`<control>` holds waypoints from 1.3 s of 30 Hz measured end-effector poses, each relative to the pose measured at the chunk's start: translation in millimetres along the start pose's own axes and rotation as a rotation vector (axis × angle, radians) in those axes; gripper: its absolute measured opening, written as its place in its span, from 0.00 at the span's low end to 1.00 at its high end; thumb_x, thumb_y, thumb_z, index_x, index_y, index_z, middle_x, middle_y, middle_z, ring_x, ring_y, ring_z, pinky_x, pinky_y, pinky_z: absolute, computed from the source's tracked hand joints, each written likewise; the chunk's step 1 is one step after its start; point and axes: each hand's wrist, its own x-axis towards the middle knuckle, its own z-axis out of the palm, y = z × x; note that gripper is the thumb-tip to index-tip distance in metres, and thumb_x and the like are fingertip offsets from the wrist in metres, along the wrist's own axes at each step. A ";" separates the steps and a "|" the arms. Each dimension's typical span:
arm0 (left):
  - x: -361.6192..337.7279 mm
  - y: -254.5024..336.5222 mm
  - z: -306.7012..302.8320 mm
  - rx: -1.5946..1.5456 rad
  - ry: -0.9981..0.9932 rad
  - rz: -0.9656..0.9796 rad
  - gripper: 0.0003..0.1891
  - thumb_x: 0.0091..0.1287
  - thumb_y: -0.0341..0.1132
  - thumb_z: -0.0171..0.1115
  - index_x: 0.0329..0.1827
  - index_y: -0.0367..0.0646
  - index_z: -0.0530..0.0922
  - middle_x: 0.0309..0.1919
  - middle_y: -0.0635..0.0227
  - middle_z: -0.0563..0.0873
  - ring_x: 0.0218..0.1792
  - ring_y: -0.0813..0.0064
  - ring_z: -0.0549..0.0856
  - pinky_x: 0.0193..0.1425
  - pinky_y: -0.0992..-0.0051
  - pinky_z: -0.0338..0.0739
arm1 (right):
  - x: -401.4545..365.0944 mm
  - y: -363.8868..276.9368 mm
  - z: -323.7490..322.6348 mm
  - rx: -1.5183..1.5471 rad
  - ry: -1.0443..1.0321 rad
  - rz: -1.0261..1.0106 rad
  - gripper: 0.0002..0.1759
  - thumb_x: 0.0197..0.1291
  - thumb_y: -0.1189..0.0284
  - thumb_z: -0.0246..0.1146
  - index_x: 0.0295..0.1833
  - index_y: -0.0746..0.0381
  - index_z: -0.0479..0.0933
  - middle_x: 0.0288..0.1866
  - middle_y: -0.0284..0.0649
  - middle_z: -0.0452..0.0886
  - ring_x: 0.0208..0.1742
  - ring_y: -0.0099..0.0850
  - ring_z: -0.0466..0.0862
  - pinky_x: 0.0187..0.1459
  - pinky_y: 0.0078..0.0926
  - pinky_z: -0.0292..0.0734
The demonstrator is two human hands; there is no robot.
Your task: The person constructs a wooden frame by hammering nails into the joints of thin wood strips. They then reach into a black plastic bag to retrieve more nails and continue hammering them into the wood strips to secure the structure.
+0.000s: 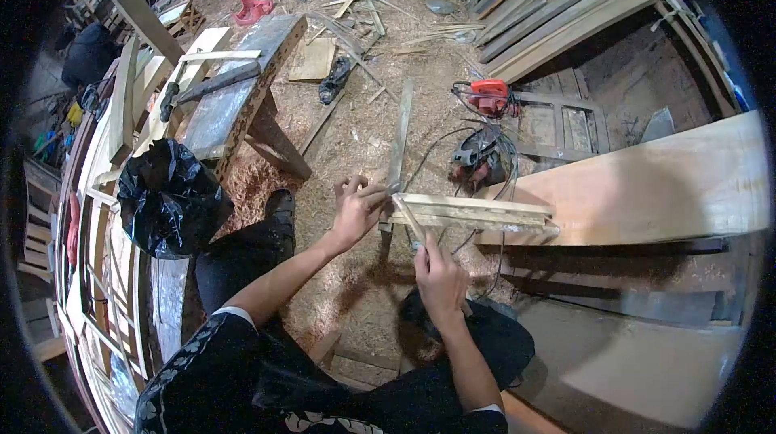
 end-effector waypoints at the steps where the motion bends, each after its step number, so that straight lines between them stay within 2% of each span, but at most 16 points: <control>1: -0.9 -1.8 1.2 -0.026 0.012 -0.009 0.11 0.57 0.37 0.74 0.43 0.51 0.91 0.45 0.79 0.90 0.50 0.71 0.79 0.64 0.63 0.58 | -0.1 -0.2 -1.9 0.051 0.034 0.001 0.18 0.67 0.70 0.62 0.59 0.65 0.81 0.36 0.47 0.87 0.29 0.42 0.87 0.28 0.38 0.81; 4: -0.1 -5.3 3.9 -0.014 0.025 -0.019 0.12 0.57 0.37 0.75 0.44 0.51 0.91 0.46 0.80 0.91 0.49 0.71 0.80 0.64 0.63 0.58 | 0.0 1.0 -1.5 0.029 0.239 -0.124 0.18 0.67 0.70 0.62 0.59 0.65 0.81 0.38 0.48 0.87 0.30 0.43 0.87 0.28 0.37 0.81; 8: -2.2 -2.5 3.3 0.013 0.011 0.010 0.11 0.58 0.38 0.75 0.43 0.51 0.91 0.45 0.78 0.91 0.49 0.70 0.80 0.64 0.63 0.58 | -2.7 5.0 4.1 0.017 -0.003 0.002 0.19 0.67 0.67 0.63 0.59 0.67 0.81 0.41 0.51 0.87 0.38 0.44 0.89 0.31 0.39 0.82; 14: -1.0 -12.6 10.5 -0.214 -0.007 -0.147 0.11 0.61 0.40 0.75 0.43 0.47 0.89 0.47 0.74 0.90 0.55 0.68 0.79 0.66 0.62 0.60 | 8.6 2.0 -3.8 0.153 0.102 0.148 0.18 0.71 0.66 0.59 0.58 0.66 0.82 0.43 0.52 0.87 0.37 0.46 0.89 0.36 0.42 0.82; 16: 0.9 -15.6 17.9 -0.399 0.112 -0.271 0.12 0.63 0.42 0.75 0.45 0.48 0.89 0.49 0.73 0.89 0.59 0.69 0.78 0.67 0.59 0.63 | 13.4 4.1 -4.8 0.187 0.072 0.170 0.19 0.71 0.66 0.60 0.59 0.67 0.81 0.44 0.52 0.87 0.40 0.48 0.89 0.39 0.44 0.82; 17: -0.4 -17.2 18.9 -0.437 0.071 -0.327 0.13 0.65 0.43 0.74 0.44 0.45 0.89 0.46 0.69 0.90 0.54 0.71 0.81 0.60 0.61 0.71 | 13.6 6.9 -1.0 0.192 0.061 0.183 0.19 0.71 0.65 0.60 0.59 0.67 0.81 0.45 0.53 0.87 0.41 0.50 0.88 0.42 0.45 0.82; 18: 0.7 -18.4 17.3 -0.437 0.075 -0.322 0.13 0.65 0.43 0.74 0.44 0.45 0.89 0.46 0.69 0.90 0.54 0.71 0.81 0.60 0.61 0.71 | 14.6 9.2 3.2 0.193 0.067 0.180 0.19 0.71 0.65 0.60 0.59 0.67 0.81 0.45 0.53 0.87 0.41 0.50 0.88 0.42 0.45 0.82; 20: -0.3 -20.2 15.8 -0.682 -0.146 -0.632 0.13 0.65 0.42 0.74 0.44 0.42 0.89 0.42 0.66 0.91 0.45 0.74 0.84 0.50 0.68 0.76 | 15.9 12.2 9.4 0.196 0.119 0.093 0.19 0.71 0.64 0.60 0.59 0.66 0.80 0.45 0.54 0.87 0.41 0.50 0.88 0.42 0.44 0.82; 21: -0.6 -21.0 19.1 -0.685 -0.060 -0.589 0.14 0.66 0.42 0.73 0.44 0.40 0.90 0.40 0.65 0.91 0.37 0.77 0.85 0.43 0.72 0.77 | 18.2 3.6 1.1 0.287 0.024 0.206 0.19 0.72 0.65 0.60 0.59 0.68 0.80 0.50 0.58 0.85 0.49 0.56 0.86 0.50 0.44 0.80; 25: -4.5 -24.8 20.6 -0.755 -0.145 -0.660 0.15 0.67 0.43 0.72 0.47 0.39 0.89 0.40 0.65 0.91 0.40 0.78 0.85 0.44 0.72 0.77 | 25.5 -0.1 0.4 0.333 -0.014 0.232 0.19 0.72 0.65 0.60 0.59 0.68 0.80 0.50 0.58 0.85 0.50 0.56 0.85 0.51 0.44 0.80; 28: -3.9 -21.1 27.2 -0.877 -0.035 -0.757 0.17 0.69 0.43 0.71 0.50 0.37 0.88 0.37 0.65 0.91 0.39 0.79 0.84 0.42 0.73 0.77 | 28.8 4.6 10.1 0.322 -0.013 0.233 0.19 0.72 0.65 0.59 0.59 0.67 0.80 0.50 0.58 0.85 0.50 0.56 0.85 0.51 0.44 0.80; 31: -2.2 -23.8 26.6 -0.966 -0.100 -0.866 0.19 0.70 0.44 0.70 0.51 0.35 0.86 0.37 0.64 0.90 0.39 0.77 0.84 0.43 0.71 0.78 | 31.3 5.0 16.3 0.302 0.005 0.200 0.19 0.73 0.64 0.59 0.59 0.67 0.80 0.50 0.57 0.85 0.50 0.55 0.85 0.51 0.44 0.79; 34: 4.7 -23.5 11.7 -0.866 -0.288 -0.865 0.18 0.71 0.46 0.68 0.48 0.36 0.86 0.40 0.62 0.90 0.41 0.78 0.85 0.44 0.71 0.79 | 34.0 0.5 18.0 0.305 0.033 0.130 0.20 0.74 0.63 0.56 0.59 0.68 0.79 0.42 0.55 0.86 0.41 0.54 0.86 0.43 0.47 0.79; 36: 10.0 -18.7 2.9 -0.675 -0.390 -0.778 0.21 0.75 0.49 0.61 0.49 0.36 0.84 0.42 0.54 0.89 0.44 0.67 0.87 0.47 0.64 0.79 | 33.9 1.3 23.7 0.282 0.052 0.091 0.19 0.74 0.63 0.56 0.58 0.68 0.78 0.40 0.55 0.86 0.40 0.55 0.86 0.42 0.48 0.78; 37: 9.1 -16.7 5.5 -0.677 -0.389 -0.779 0.21 0.75 0.49 0.61 0.49 0.36 0.84 0.42 0.54 0.89 0.44 0.67 0.87 0.47 0.64 0.79 | 35.6 0.1 23.0 0.280 0.050 0.090 0.19 0.74 0.63 0.56 0.58 0.68 0.78 0.40 0.55 0.86 0.40 0.55 0.86 0.42 0.48 0.78; 39: 4.8 -10.2 13.2 -0.462 -0.298 -0.573 0.22 0.79 0.51 0.50 0.54 0.39 0.81 0.43 0.45 0.87 0.45 0.52 0.86 0.51 0.56 0.77 | 42.8 -2.8 19.3 0.239 -0.087 0.215 0.17 0.75 0.64 0.54 0.56 0.68 0.75 0.42 0.56 0.84 0.42 0.56 0.84 0.43 0.50 0.77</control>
